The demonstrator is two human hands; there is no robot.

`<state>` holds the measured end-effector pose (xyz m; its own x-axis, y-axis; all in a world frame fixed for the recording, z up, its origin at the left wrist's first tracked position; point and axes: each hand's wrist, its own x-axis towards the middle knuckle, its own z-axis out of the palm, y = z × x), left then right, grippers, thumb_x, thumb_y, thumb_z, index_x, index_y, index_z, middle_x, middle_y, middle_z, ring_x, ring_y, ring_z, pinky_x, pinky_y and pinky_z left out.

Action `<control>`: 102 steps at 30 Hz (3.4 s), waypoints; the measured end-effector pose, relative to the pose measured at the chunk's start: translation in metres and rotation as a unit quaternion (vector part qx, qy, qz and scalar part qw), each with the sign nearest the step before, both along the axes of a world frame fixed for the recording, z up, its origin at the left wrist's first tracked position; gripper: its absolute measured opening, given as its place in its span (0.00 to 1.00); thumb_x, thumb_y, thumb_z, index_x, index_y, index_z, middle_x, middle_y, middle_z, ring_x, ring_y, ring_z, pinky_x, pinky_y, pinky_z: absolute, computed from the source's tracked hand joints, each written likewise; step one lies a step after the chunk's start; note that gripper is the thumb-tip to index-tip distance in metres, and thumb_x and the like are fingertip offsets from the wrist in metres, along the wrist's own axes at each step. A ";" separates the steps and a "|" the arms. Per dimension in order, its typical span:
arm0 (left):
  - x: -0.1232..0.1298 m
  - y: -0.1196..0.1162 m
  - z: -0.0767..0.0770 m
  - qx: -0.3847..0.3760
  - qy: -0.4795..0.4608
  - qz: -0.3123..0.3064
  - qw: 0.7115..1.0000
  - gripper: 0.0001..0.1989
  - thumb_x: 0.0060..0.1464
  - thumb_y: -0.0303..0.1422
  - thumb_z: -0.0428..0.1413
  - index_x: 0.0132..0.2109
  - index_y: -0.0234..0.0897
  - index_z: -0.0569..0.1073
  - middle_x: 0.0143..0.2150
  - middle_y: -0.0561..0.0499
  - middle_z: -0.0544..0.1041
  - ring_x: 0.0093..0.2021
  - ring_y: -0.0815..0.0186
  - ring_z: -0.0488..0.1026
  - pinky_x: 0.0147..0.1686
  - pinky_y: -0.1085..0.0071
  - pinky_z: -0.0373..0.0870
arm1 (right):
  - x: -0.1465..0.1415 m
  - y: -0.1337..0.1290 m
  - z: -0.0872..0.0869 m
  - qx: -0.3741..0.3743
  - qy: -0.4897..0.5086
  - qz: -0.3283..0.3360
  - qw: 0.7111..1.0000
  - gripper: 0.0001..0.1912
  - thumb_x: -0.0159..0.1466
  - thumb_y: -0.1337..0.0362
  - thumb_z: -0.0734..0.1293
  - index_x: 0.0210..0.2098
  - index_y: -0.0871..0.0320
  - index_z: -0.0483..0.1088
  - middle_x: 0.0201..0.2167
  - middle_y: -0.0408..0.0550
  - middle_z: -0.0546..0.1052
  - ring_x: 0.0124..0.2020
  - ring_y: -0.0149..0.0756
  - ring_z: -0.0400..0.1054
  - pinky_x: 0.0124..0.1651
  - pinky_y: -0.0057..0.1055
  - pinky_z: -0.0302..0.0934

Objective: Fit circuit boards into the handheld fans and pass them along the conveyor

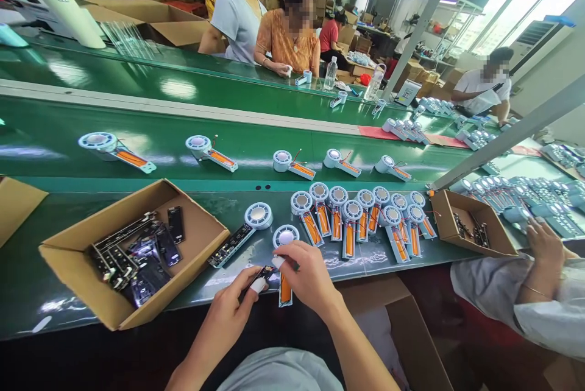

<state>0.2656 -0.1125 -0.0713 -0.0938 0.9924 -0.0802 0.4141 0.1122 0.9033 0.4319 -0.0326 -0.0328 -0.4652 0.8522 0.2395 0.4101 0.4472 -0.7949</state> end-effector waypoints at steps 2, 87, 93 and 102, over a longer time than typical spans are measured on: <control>0.001 0.000 -0.001 -0.006 -0.022 0.028 0.999 0.14 0.60 0.38 0.47 0.50 0.42 0.71 0.38 0.47 0.82 0.31 0.58 0.79 0.37 0.62 0.76 | -0.002 0.000 0.000 -0.009 -0.023 0.033 0.999 0.12 0.66 0.72 0.64 0.40 0.55 0.79 0.34 0.47 0.79 0.33 0.34 0.73 0.38 0.28 0.67; -0.008 0.005 0.011 0.041 0.191 -0.074 0.978 0.28 0.61 0.22 0.40 0.61 0.43 0.72 0.50 0.44 0.82 0.49 0.55 0.81 0.42 0.64 0.77 | -0.011 -0.010 -0.017 -0.240 0.156 -0.062 0.956 0.09 0.60 0.59 0.70 0.34 0.57 0.80 0.35 0.48 0.82 0.37 0.39 0.76 0.42 0.33 0.69; -0.002 0.007 0.006 -0.002 0.060 0.036 0.998 0.21 0.60 0.32 0.44 0.58 0.38 0.68 0.45 0.43 0.85 0.42 0.54 0.84 0.41 0.60 0.78 | -0.010 -0.012 -0.019 -0.250 0.121 -0.078 0.958 0.10 0.60 0.60 0.69 0.36 0.58 0.79 0.31 0.48 0.81 0.33 0.38 0.75 0.39 0.32 0.68; 0.005 0.001 0.011 0.056 0.014 0.044 0.997 0.13 0.62 0.35 0.47 0.45 0.40 0.76 0.40 0.47 0.86 0.32 0.61 0.84 0.30 0.70 0.80 | -0.010 -0.017 -0.005 0.056 -0.100 -0.018 0.993 0.12 0.59 0.78 0.63 0.36 0.57 0.74 0.35 0.48 0.77 0.36 0.37 0.71 0.39 0.29 0.64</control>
